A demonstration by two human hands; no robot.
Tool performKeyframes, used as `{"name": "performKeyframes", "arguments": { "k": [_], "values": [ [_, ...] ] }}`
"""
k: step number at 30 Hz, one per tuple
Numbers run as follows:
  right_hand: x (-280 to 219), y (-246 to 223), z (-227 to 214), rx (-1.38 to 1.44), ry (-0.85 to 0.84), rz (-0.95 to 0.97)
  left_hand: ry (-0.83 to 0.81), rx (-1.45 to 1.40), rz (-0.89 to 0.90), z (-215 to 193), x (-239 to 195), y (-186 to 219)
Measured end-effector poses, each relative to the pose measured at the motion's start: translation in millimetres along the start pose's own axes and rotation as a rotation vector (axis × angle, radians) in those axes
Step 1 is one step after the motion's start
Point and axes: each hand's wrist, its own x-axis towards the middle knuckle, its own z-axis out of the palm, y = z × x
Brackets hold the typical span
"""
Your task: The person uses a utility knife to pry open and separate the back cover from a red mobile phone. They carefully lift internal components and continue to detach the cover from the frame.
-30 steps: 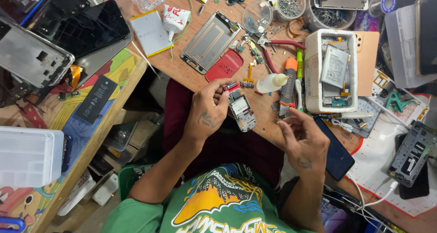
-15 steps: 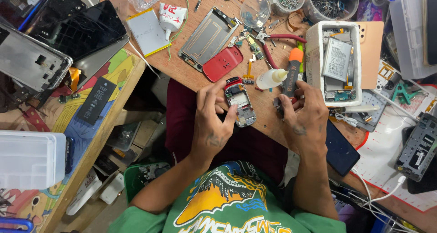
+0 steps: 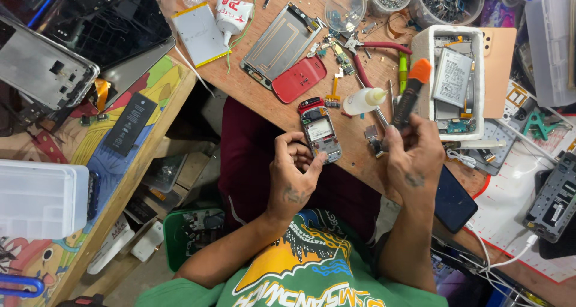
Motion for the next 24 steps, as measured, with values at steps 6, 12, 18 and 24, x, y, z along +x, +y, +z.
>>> {"name": "performKeyframes", "arguments": {
  "k": [6,12,18,24],
  "values": [
    [-32,10,4,0.774,0.003,-0.045,-0.011,-0.088,0.015,-3,-2,-6],
    [-50,2,18,0.798,-0.042,-0.065,-0.063,-0.179,0.010,-6,-7,5],
    [-43,-18,13,0.458,-0.033,-0.292,-0.056,-0.112,-0.005,-11,-13,25],
    [-47,-22,24,0.572,-0.133,-0.133,-0.071,-0.161,-0.034,-9,-17,35]
  ]
}}
